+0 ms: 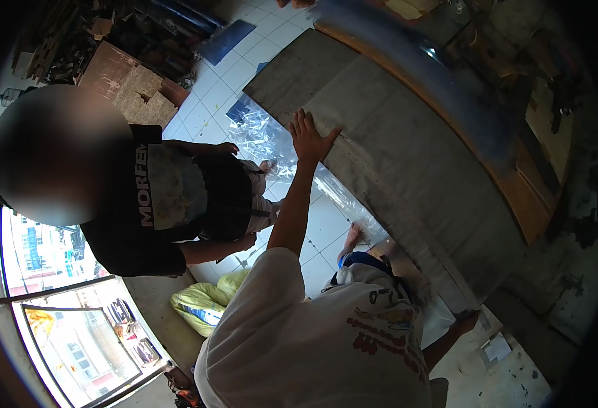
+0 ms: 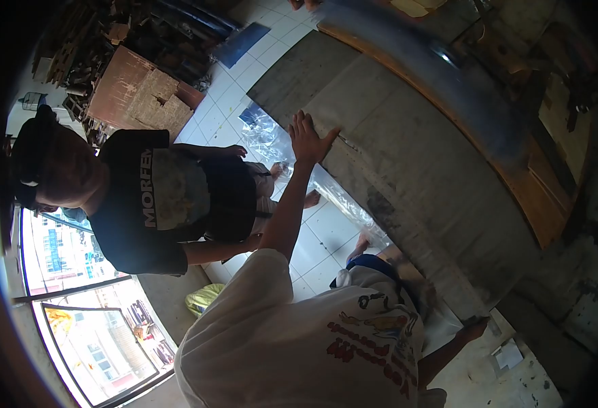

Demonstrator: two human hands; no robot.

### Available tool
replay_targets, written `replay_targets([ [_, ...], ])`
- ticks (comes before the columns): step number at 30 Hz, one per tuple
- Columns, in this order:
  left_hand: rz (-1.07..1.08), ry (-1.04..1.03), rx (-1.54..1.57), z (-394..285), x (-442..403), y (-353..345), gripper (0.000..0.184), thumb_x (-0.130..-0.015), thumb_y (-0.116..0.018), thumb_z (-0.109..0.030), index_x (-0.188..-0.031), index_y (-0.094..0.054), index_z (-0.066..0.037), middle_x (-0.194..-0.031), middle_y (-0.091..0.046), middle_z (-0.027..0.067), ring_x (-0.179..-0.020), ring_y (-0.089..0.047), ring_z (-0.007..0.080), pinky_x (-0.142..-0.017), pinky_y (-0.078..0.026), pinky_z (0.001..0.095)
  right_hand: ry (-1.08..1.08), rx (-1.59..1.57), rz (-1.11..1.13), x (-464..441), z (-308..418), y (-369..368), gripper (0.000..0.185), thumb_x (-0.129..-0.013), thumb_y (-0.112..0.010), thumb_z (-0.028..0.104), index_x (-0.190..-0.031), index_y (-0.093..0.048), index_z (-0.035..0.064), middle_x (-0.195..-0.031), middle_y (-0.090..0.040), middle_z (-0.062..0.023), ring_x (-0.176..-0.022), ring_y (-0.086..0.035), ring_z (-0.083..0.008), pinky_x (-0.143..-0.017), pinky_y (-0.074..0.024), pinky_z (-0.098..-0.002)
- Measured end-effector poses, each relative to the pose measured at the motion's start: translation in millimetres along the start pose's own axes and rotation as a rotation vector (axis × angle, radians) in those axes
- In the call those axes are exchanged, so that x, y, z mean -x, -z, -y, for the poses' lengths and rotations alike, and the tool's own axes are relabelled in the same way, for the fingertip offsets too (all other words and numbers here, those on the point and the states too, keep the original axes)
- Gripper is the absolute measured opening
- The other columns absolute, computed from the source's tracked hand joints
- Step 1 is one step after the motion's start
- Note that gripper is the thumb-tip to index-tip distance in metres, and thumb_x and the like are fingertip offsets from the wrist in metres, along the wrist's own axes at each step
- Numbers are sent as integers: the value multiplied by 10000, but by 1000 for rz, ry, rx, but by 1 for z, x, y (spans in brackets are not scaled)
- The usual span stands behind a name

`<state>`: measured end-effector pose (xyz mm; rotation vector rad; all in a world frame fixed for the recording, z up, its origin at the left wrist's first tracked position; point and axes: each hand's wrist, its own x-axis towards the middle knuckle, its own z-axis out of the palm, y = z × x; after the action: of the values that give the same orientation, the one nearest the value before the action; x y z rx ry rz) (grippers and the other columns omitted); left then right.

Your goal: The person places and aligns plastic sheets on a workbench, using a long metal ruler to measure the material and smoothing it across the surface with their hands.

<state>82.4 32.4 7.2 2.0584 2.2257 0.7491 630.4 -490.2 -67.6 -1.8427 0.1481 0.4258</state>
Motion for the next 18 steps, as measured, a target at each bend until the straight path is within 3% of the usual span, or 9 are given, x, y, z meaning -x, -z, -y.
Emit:
replay_targets([
  [8, 22, 2, -14, -2, -1, 5, 1027, -705, -561, -704, -1352, -307, 51, -1434, -260, 223, -1365, -185, 344, -1101, -130, 481, -106, 35, -38, 4, 7, -3, 443, -950, -458, 364, -1189, -559, 5, -1086, -588, -65, -966, -535, -205, -858, -418, -334],
  [11, 25, -4, -18, -2, -2, 6, 1033, -700, -567, -704, -1357, -299, 46, -1430, -261, 226, -1361, -190, 351, -1097, -135, 490, -95, 75, -22, 5, 8, -3, 443, -949, -456, 380, -1173, -568, 15, -1067, -586, -60, -945, -532, -202, -841, -422, -325],
  [14, 21, -12, -20, -1, -3, 4, 1033, -693, -587, -692, -1355, -294, 44, -1424, -263, 237, -1355, -196, 365, -1089, -146, 504, 51, 28, 26, 13, 10, -5, 448, -954, -446, 378, -1160, -568, 0, -1064, -583, -64, -953, -528, -193, -844, -424, -326],
  [18, 88, -21, -20, 3, 4, 4, 1059, -690, -577, -712, -1366, -278, 47, -1433, -246, 237, -1359, -177, 378, -1092, -134, 510, 29, 11, 27, 19, 14, 0, 456, -958, -440, 364, -1189, -551, -14, -1139, -565, -84, -1038, -517, -191, -907, -403, -339],
])
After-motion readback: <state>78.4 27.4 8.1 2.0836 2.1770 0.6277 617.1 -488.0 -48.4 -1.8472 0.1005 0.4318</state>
